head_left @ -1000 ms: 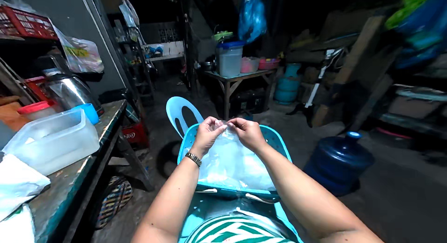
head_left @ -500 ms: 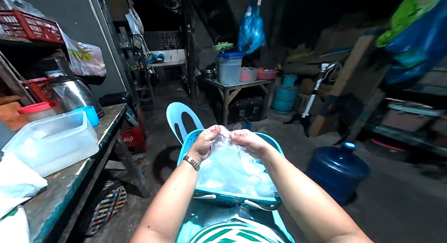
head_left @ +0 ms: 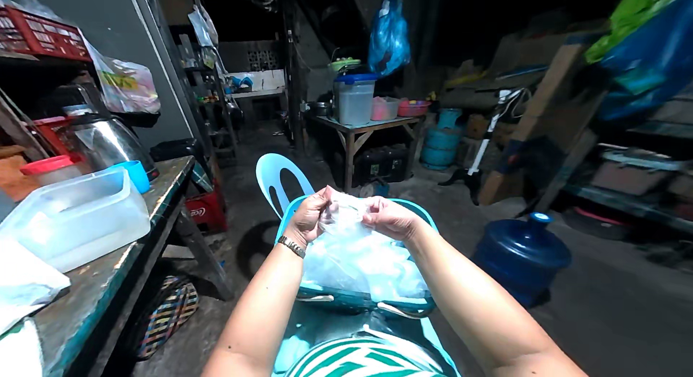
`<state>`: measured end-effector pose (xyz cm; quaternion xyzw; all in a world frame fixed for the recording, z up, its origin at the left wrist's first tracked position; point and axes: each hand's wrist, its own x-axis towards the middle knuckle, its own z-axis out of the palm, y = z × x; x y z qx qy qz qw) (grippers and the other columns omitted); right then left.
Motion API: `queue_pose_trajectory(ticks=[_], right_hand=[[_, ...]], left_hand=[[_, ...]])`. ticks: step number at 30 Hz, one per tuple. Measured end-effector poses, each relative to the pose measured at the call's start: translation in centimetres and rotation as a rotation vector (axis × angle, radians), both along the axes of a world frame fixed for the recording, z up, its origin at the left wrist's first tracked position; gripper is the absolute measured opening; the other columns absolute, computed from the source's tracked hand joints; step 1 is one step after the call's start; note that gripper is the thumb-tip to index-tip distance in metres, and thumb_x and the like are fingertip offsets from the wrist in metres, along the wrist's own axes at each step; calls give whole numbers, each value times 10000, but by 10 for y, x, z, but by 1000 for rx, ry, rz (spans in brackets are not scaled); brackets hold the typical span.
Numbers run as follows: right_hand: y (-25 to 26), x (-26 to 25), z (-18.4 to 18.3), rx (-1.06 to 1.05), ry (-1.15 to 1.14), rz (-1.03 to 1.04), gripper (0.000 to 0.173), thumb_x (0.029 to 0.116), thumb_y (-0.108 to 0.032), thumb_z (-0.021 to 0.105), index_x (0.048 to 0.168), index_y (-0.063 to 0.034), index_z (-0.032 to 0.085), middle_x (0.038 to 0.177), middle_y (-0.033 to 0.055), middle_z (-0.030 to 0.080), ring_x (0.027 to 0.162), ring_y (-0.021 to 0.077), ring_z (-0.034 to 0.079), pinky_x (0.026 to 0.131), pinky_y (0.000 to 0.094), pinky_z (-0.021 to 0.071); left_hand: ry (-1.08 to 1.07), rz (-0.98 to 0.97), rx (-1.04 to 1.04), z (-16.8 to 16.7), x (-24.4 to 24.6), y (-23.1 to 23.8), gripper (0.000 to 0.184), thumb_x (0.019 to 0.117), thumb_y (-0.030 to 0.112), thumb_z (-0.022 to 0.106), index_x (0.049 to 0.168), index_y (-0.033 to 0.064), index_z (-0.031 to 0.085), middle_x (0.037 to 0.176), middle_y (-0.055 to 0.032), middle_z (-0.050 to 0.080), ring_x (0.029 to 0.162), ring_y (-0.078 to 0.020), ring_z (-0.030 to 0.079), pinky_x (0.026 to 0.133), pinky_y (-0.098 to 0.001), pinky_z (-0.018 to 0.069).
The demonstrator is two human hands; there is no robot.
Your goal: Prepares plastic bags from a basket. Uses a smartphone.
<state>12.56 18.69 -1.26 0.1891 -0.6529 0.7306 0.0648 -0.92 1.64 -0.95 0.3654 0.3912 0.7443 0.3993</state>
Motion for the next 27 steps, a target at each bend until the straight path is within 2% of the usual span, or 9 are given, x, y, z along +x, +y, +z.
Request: queue_pose_trajectory(ticks=[4,6,8,14,16,18,20,23,27], right_hand=[[-3,3,2,-243,69,-97,103,981,-333,651,986,-240,696,894,-51,744,812,32,694,784,230,582],[-5,1,3,-271,10,-144,172,1041,-266,505,961,-234,654,783,-59,690,700,24,652,702,215,566],[-8,0,4,-201,-63,-213,254,1061,-187,385,955,-212,614,730,-78,631,641,7,590,641,200,520],[-4,-3,4,100,-108,-119,314,1004,-340,555,741,-197,647,632,-110,621,563,-30,557,558,159,476],[-1,-3,2,191,-104,-22,268,934,-263,613,677,-206,664,640,-115,651,579,-42,569,577,156,483],[3,-4,-2,241,-73,81,164,848,-240,729,686,-219,715,695,-122,698,643,-51,615,633,160,516],[4,-4,-3,291,-55,146,84,791,-239,816,739,-212,756,739,-129,718,702,-55,641,687,166,534],[-8,6,5,266,-64,-97,133,796,-11,744,905,-82,720,835,-47,711,770,15,658,751,223,574],[-10,-1,10,239,48,-634,205,948,-50,685,1138,-9,620,901,32,665,744,69,624,710,272,557]], left_hand=[[170,-49,-83,0,5,-6,348,1080,313,431,844,181,650,669,68,636,583,0,594,582,-172,524],[258,-101,-33,-3,4,-9,154,857,361,776,861,213,731,735,73,713,648,3,653,631,-179,553],[289,-68,6,-3,5,-11,176,734,326,869,822,228,752,702,80,705,603,13,633,581,-168,535],[190,-61,65,-1,5,-12,148,1009,348,594,964,242,687,748,84,637,585,15,575,555,-159,521],[228,-56,66,-2,6,-15,265,897,434,749,1046,219,708,805,72,693,651,-2,640,600,-186,561],[338,28,-7,-2,9,-18,418,792,214,781,1175,194,614,866,42,697,702,-31,662,626,-210,574],[467,216,-106,-4,13,-15,403,829,-11,694,1164,152,540,782,6,653,623,-48,616,557,-210,525],[596,555,-202,-12,11,-5,168,934,38,673,1029,119,560,631,-5,501,488,-65,453,458,-215,396],[549,710,-306,2,2,8,90,915,-8,673,958,-2,594,757,-37,541,662,-85,512,640,-258,462]])
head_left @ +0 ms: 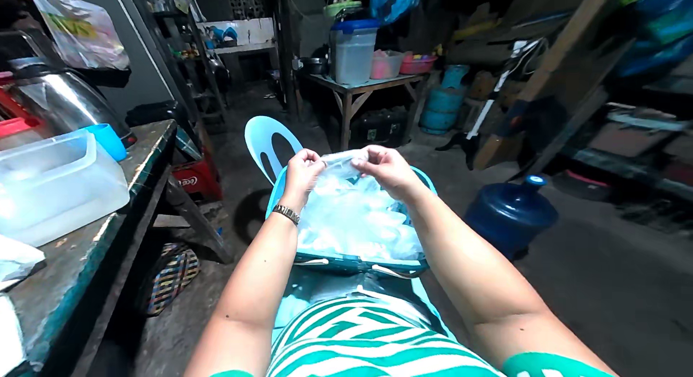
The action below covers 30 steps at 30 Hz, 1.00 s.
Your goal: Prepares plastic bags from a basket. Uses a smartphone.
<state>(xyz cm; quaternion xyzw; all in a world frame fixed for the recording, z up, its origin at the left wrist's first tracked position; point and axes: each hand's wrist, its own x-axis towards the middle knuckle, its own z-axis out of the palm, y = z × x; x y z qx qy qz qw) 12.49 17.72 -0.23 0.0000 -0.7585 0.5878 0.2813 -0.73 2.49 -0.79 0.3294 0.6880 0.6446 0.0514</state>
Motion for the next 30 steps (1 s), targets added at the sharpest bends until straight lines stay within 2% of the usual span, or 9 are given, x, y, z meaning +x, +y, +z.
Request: queue_pose_trajectory(ticks=[3,5,7,11,16,21,23,26,30], right_hand=[[9,-6,0,-51,177,-220,410,906,-26,712,1288,-12,563,856,30,656,621,55,604,585,236,550],[12,-9,0,-82,173,-278,260,947,-54,692,1190,3,622,930,45,665,670,66,633,625,251,580],[9,-13,-2,-78,-6,-243,175,983,-73,655,1126,29,649,926,76,667,683,100,646,664,297,596],[-9,-25,-25,176,-554,63,258,1082,-121,505,1199,64,639,883,137,655,672,145,642,704,330,588],[4,-36,-36,683,-483,-59,104,834,-59,821,917,-14,778,882,199,723,872,394,684,848,660,512],[3,-15,-1,141,-192,-169,422,1121,-298,400,1084,-12,708,871,40,677,660,90,581,625,292,505],[-6,-11,5,-150,-187,-76,617,1114,-495,240,1101,-50,667,830,-9,687,648,56,612,580,241,505],[-14,-9,7,-259,-272,-16,413,1085,-397,484,1192,-24,627,921,38,663,744,104,630,640,283,531],[-10,-13,1,-62,-238,-178,113,922,-59,737,994,-6,668,807,29,623,614,45,528,587,209,465]], left_hand=[[-78,-42,38,4,-3,-2,242,929,88,734,1105,-24,611,951,-79,614,826,-106,584,767,-285,522],[-205,-89,114,7,-4,-5,225,1008,187,633,1162,26,604,943,-38,624,769,-72,576,698,-246,510],[-404,-132,235,13,0,-6,210,1057,212,418,1088,88,584,803,18,594,554,-33,491,490,-177,413],[-563,-205,304,12,-2,-5,257,1033,132,299,962,119,545,749,12,574,523,-52,483,472,-180,405],[-340,-145,154,8,2,-3,164,1005,-13,533,1160,24,575,875,-28,633,683,-62,595,618,-205,514],[-78,-117,-2,-1,0,2,306,917,-68,659,1212,-59,581,1026,-108,662,839,-98,631,764,-273,543],[-3,-119,-37,-1,3,3,330,893,-83,676,1211,-65,590,1047,-124,654,873,-106,626,803,-275,540],[89,-147,-60,-4,6,5,341,854,-97,696,1183,-66,612,1029,-131,660,883,-119,631,820,-283,540],[92,-176,77,-6,6,4,211,895,-36,708,1091,-38,630,921,-49,647,787,-61,620,746,-239,550]])
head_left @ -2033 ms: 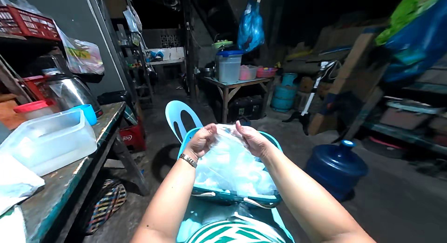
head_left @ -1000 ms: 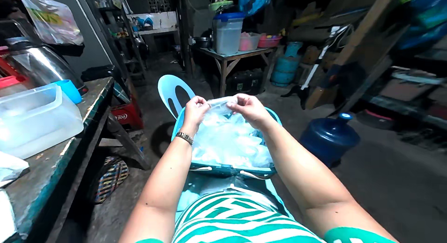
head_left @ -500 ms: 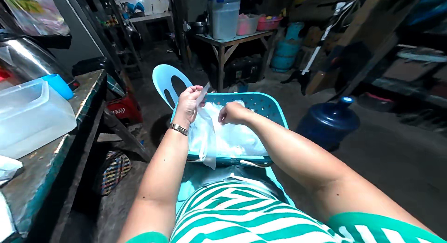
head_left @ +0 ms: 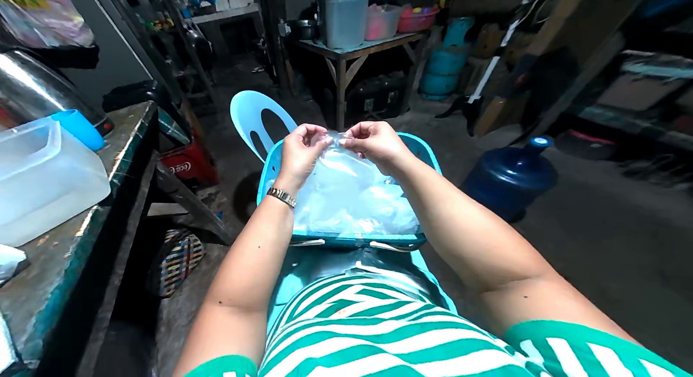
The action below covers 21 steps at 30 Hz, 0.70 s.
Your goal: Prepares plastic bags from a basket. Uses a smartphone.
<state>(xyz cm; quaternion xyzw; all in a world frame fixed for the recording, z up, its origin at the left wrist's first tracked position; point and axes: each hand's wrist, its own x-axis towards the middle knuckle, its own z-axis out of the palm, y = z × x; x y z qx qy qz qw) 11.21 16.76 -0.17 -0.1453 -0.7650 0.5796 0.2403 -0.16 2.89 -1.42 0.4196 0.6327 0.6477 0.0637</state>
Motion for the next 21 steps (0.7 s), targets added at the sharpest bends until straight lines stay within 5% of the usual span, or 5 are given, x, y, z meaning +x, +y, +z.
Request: queue_pose_trajectory(ticks=[4,7,11,16,21], right_hand=[[6,-2,-1,77,11,-29,181,1006,-76,619,1167,-6,666,1021,98,668,836,128,612,776,328,518],[3,-2,-3,114,113,115,371,1007,-139,637,1346,-3,573,1191,121,666,992,130,647,883,327,540],[-1,-4,-5,211,80,93,108,982,-84,663,1045,-1,693,886,50,682,775,77,621,771,299,533],[5,-1,6,-178,199,-1,91,1067,-88,509,1076,-32,581,879,-9,630,738,19,611,707,202,535],[1,5,5,-375,89,249,257,1088,-219,468,919,-109,628,723,-52,600,651,32,583,647,223,522]], left_hand=[[-67,1,39,3,2,0,55,955,20,669,996,12,634,802,9,643,623,-6,559,564,-164,473],[-52,-44,43,3,3,0,49,957,18,667,991,16,632,807,15,657,676,-6,593,632,-175,511],[-108,-136,-9,6,8,-2,35,989,58,639,988,39,610,779,35,645,672,1,592,647,-175,511],[-97,-327,-178,10,7,-10,76,987,43,602,924,67,636,730,73,621,600,20,536,574,-154,460],[-431,-330,122,10,1,-7,213,1088,108,396,968,136,570,852,37,676,806,-52,661,772,-246,568]])
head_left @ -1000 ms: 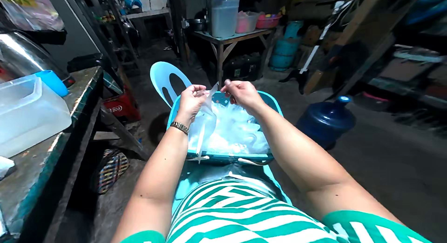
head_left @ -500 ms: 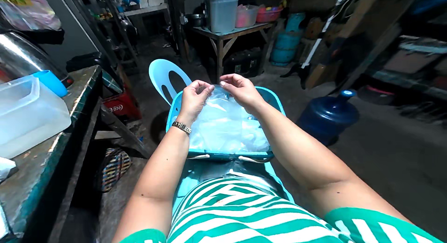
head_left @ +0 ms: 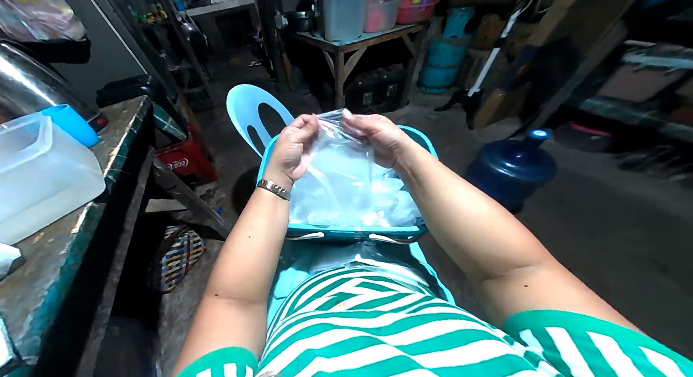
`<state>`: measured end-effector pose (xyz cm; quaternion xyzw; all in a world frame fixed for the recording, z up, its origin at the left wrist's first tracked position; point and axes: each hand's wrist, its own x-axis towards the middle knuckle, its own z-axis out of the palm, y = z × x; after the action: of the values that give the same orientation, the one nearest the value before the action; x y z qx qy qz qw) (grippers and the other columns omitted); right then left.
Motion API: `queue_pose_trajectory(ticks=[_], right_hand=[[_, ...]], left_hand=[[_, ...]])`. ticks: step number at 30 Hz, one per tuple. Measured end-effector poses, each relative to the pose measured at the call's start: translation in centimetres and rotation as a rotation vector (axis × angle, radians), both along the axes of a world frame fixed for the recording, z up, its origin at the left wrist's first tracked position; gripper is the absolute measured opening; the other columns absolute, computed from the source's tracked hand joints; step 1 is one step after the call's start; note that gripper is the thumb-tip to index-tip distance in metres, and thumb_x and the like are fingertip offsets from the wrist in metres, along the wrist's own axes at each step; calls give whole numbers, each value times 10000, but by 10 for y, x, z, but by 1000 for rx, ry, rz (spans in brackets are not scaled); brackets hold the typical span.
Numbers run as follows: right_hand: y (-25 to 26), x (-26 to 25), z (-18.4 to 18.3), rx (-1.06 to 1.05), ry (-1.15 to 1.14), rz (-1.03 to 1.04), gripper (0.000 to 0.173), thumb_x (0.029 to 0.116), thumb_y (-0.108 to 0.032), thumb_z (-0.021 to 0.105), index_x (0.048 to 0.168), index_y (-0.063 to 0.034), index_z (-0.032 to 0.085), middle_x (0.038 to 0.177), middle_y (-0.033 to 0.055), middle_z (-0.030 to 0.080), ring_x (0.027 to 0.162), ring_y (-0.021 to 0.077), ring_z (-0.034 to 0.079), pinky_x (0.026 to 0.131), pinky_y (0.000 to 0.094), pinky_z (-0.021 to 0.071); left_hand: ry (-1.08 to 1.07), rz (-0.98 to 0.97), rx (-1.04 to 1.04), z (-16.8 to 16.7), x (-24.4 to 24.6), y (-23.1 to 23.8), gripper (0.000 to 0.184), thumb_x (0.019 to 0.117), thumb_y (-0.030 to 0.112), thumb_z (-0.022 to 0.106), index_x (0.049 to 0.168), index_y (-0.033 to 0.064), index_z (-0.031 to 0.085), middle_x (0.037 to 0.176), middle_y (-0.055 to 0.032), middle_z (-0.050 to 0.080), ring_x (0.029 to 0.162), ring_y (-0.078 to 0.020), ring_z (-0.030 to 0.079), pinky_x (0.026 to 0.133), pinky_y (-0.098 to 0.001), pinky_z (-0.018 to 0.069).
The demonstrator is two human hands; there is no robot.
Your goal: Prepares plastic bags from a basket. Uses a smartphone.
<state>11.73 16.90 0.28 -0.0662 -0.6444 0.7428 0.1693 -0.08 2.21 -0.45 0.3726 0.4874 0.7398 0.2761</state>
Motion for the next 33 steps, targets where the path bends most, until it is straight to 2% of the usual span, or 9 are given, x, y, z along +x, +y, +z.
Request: queue_pose_trajectory(ticks=[4,6,9,14,17,21,23,26,33], right_hand=[[6,6,-3,95,135,378,141,927,-38,582,895,-122,691,793,-64,725,720,8,674,715,210,584],[7,6,-5,-12,241,356,178,992,-56,504,1023,-122,666,920,-40,745,843,51,702,814,260,595],[4,5,-6,-212,283,362,244,1101,-137,342,1053,-161,580,896,-17,729,822,79,714,805,271,605],[-2,4,-6,-94,107,321,368,1125,-276,330,1019,-121,646,816,-43,693,712,21,651,695,207,563],[2,4,-13,33,197,498,138,951,-149,581,892,-175,703,797,-92,723,718,-19,659,695,186,565],[9,5,-15,-76,372,450,97,954,-156,633,1031,-174,689,972,-43,755,909,62,709,861,282,593],[7,4,-13,-176,378,383,196,1057,-137,439,1032,-189,626,943,-32,747,890,76,715,852,279,595],[8,3,-9,-204,286,342,329,1115,-196,316,1035,-139,631,892,-9,731,837,81,710,810,274,599],[17,3,1,135,82,-45,219,959,47,604,1169,-5,564,957,43,647,795,82,648,783,254,574]], left_hand=[[-167,-127,35,0,-5,-7,391,1130,290,285,1000,120,613,834,-2,690,799,-85,687,758,-268,591],[-145,-264,-20,2,-4,-14,447,1115,357,294,1020,107,653,910,-23,731,853,-93,707,779,-272,601],[47,-343,-13,-3,-4,-16,117,949,237,647,911,163,729,810,50,737,711,-8,675,678,-192,574],[-153,-185,142,3,7,-15,420,1110,203,243,984,185,643,871,37,732,842,-58,706,782,-263,600],[-202,-296,193,0,3,-13,488,1103,238,208,954,185,669,877,22,743,865,-81,714,803,-282,600],[-2,-368,116,-6,-7,-18,367,995,478,563,1065,142,694,998,-4,751,935,-94,711,828,-279,598],[82,-367,48,-5,-5,-17,354,789,349,846,1028,134,697,966,12,755,865,-57,711,775,-231,596],[137,-182,-48,1,1,-14,150,856,10,611,929,139,633,827,53,714,745,-25,673,714,-214,582],[203,295,-111,4,-6,-2,315,945,-41,591,1252,26,593,974,-35,632,738,-68,601,676,-230,530]])
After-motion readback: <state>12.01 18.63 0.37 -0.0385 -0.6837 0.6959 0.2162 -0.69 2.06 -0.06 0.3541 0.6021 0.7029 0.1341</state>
